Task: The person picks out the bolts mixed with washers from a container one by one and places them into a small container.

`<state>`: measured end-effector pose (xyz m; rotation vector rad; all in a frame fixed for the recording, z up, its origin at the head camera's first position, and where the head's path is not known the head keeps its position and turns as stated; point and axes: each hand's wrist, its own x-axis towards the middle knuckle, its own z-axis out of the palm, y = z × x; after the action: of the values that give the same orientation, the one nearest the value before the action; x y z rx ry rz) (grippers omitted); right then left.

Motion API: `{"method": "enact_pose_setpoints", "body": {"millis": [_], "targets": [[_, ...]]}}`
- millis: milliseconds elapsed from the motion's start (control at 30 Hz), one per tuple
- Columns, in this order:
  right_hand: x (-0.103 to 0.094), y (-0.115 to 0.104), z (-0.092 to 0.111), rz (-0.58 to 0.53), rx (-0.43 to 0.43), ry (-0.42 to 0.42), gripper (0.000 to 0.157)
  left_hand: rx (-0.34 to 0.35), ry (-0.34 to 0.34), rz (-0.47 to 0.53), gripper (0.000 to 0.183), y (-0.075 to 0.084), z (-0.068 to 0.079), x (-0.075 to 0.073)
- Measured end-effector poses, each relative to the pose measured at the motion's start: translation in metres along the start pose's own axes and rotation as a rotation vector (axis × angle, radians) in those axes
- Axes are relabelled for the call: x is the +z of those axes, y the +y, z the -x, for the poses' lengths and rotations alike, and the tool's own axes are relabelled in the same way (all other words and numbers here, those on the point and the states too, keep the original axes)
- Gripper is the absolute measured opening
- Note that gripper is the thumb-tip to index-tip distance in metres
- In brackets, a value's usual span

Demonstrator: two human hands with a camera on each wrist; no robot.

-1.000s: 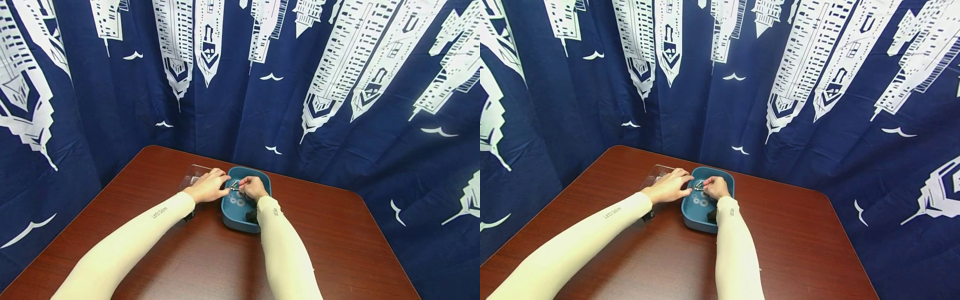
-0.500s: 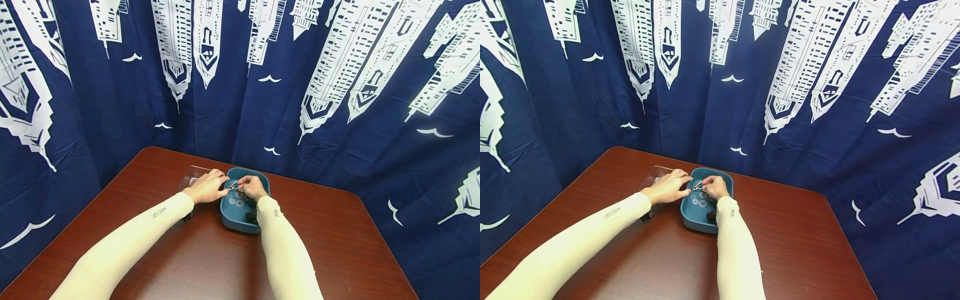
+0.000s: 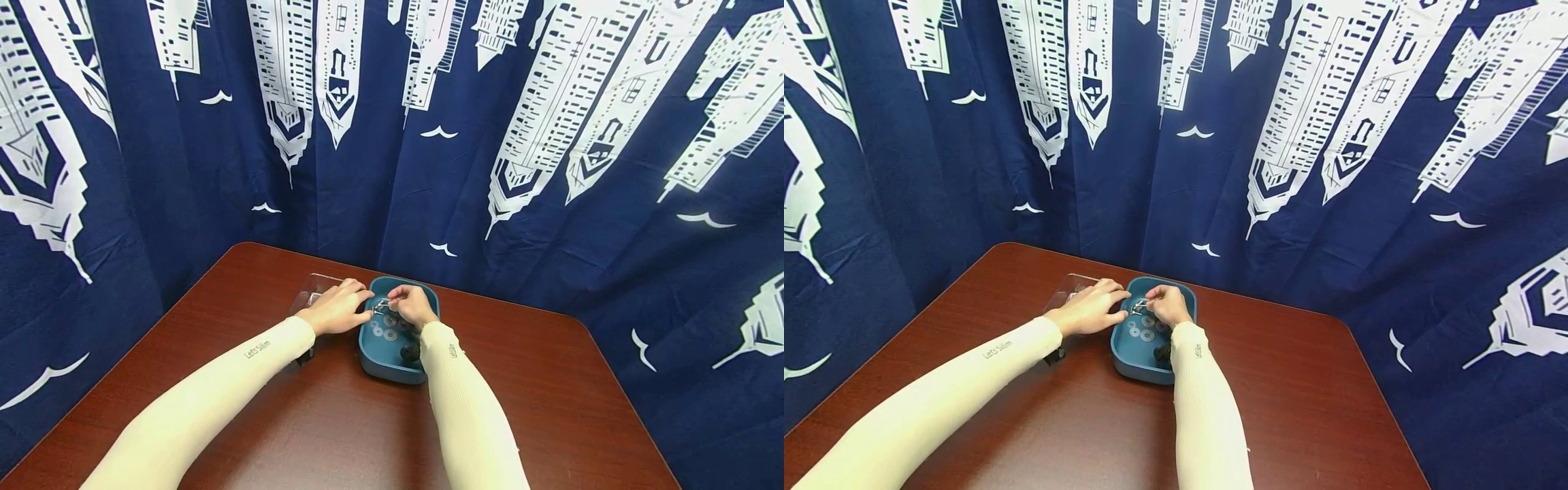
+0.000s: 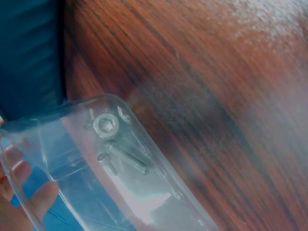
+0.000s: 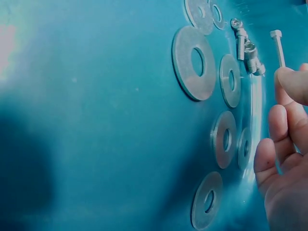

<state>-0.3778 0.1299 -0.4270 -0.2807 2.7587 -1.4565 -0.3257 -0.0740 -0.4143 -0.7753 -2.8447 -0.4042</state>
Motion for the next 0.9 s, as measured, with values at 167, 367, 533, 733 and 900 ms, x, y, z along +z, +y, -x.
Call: {"method": "enact_pose_setpoints", "body": {"millis": [167, 367, 533, 733, 900], "targets": [[-0.002, -0.001, 0.001, -0.04, -0.005, -0.005, 0.016, -0.002, 0.011, 0.001, 0.052, -0.001, 0.002, 0.001], [-0.005, 0.001, 0.0, -0.07, -0.009, -0.002, 0.017, 0.008, 0.025, -0.001, 0.051, 0.0, 0.004, -0.001], [-0.008, 0.0, 0.0, -0.088, -0.04, 0.01, 0.018, 0.004, 0.02, -0.001, 0.052, 0.0, 0.004, -0.003], [-0.009, -0.006, -0.003, -0.102, -0.066, 0.038, 0.017, 0.0, 0.031, -0.014, 0.051, -0.003, 0.006, -0.006], [-0.011, -0.011, -0.004, -0.108, -0.093, 0.029, 0.018, -0.022, 0.038, -0.016, 0.05, -0.006, 0.009, -0.01]]}}
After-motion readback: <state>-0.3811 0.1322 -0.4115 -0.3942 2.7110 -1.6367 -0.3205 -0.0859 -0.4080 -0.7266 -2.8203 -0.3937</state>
